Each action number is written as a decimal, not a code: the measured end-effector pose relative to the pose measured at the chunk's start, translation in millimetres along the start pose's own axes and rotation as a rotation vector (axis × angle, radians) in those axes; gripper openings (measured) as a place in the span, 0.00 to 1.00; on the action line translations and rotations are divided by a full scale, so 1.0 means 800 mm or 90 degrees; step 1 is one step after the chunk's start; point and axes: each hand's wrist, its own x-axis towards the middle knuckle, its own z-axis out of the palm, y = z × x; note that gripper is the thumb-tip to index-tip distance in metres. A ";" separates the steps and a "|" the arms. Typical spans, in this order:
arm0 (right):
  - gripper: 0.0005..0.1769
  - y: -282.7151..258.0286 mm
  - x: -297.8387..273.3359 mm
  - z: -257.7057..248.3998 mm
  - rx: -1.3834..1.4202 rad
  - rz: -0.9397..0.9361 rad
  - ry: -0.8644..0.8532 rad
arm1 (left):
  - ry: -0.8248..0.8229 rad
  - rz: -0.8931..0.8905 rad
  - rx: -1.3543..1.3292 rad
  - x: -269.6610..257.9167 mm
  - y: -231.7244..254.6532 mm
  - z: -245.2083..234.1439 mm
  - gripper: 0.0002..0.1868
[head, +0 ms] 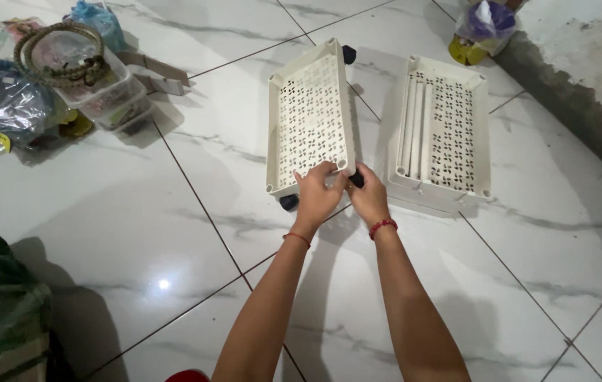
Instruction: The person assembles a white plastic rack by inserting white cylindrical rods into the holes of perforated trays and attaching black caster wheels to the bottom. The person handles the trays and rods by hand, repeatedly inserting and removing components to fit them together.
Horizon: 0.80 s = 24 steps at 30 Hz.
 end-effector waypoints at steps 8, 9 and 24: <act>0.21 -0.044 0.001 -0.032 -0.077 -0.132 0.034 | 0.060 -0.119 -0.182 0.001 0.040 0.002 0.20; 0.21 -0.050 0.001 -0.035 -0.070 -0.137 0.030 | 0.069 -0.126 -0.214 0.000 0.042 0.002 0.20; 0.21 -0.099 -0.003 -0.049 -0.154 -0.177 -0.100 | 0.088 -0.263 -0.384 -0.023 0.048 -0.016 0.19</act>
